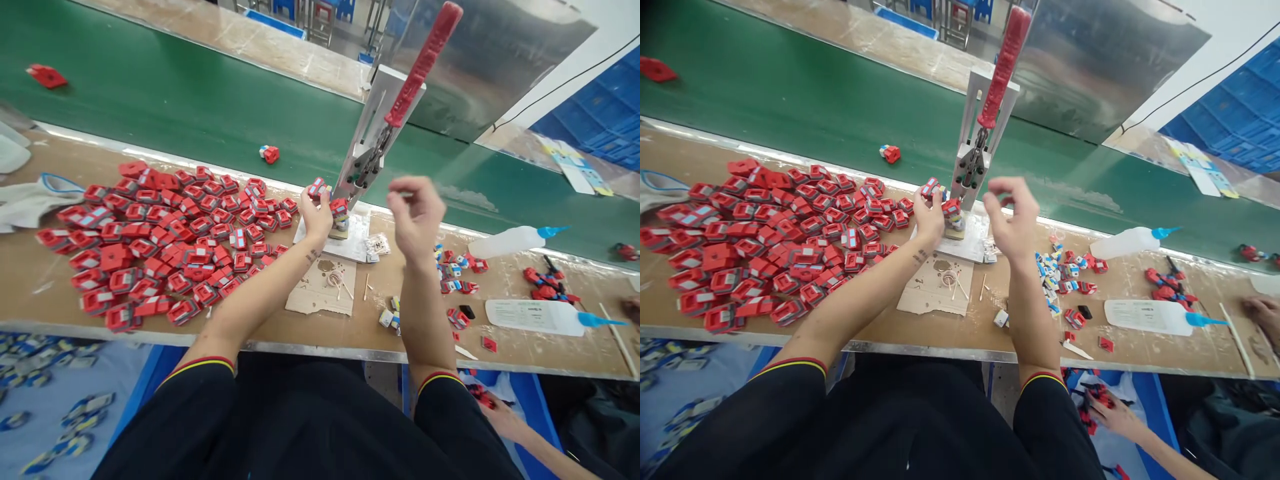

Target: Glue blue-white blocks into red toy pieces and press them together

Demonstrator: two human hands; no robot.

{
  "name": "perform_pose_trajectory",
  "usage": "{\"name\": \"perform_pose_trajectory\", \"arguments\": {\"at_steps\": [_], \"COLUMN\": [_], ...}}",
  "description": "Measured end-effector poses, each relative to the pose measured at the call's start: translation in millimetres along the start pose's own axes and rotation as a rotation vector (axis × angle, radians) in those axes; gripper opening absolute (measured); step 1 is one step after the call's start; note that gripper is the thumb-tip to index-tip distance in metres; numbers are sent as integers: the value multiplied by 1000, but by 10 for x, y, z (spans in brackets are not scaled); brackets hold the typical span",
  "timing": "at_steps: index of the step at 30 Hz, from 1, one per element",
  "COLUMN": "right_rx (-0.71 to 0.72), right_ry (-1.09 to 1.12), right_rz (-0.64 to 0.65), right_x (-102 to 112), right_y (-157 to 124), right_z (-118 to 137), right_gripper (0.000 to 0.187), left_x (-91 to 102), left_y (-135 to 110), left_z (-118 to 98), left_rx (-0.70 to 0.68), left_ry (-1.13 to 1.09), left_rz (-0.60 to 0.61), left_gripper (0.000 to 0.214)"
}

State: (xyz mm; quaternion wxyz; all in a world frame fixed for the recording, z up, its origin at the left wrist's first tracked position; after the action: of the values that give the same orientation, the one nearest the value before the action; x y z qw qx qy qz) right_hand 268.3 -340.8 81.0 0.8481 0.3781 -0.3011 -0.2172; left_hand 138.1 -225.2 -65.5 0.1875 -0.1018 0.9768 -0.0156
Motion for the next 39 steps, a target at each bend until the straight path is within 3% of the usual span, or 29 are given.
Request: {"name": "perform_pose_trajectory", "arguments": {"at_steps": [2, 4, 6, 8, 14, 20, 23, 25, 28, 33, 36, 39], "right_rx": [-198, -336, -382, -359, -37, 423, 536, 494, 194, -376, -514, -526], "right_ry": [-70, -66, -37, -13, -99, -227, -229, -243, -296, -461, -577, -595], "right_rz": [195, 331, 380, 374, 173, -62, -54, 29, 193, 344, 490, 536], "right_x": [-107, -235, -355, -435, -371, -195, -47, 94, 348, 559, 447, 318], "right_y": [-329, -541, -644, -688, -818, -959, -1015, -1002, -810, -148, 120, 173], "right_z": [-230, -357, -375, -307, 37, 198, 240, 181, -212, -1463, -2041, -2299], "right_gripper": [20, 33, 46, 46, 19, 40, 47, 44, 30, 23, 16, 11], "left_x": [55, 95, 128, 162, 278, 420, 530, 610, 718, 761, 704, 618], "left_y": [-18, -69, -154, -260, -557, -604, -490, -377, -177, 154, 267, 286], "left_z": [-22, -65, -136, -228, -470, -548, -563, -579, -588, -451, -330, -269], "left_rx": [86, 174, 234, 251, 186, 112, 102, 70, -10, -158, -193, -194], "left_ry": [-77, -159, -220, -265, -290, -280, -245, -209, -110, 89, 164, 270], "left_rz": [-17, 14, 81, 158, 373, 532, 568, 584, 622, 721, 734, 754], "left_gripper": [20, 20, 22, 25, 40, 59, 61, 60, 58, 69, 76, 65]}}
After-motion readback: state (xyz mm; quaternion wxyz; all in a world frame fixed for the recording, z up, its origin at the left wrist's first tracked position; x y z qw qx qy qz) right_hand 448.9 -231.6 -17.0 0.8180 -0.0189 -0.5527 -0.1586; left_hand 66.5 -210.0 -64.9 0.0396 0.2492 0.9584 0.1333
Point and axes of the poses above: each hand's wrist, its own y-axis towards the middle knuckle, its own x-axis out of the back of the hand, z = x × y, the point moved 2 cm from there along y, towards the middle knuckle, and after that the axes turned 1 degree about x, right-handed, at the moved point
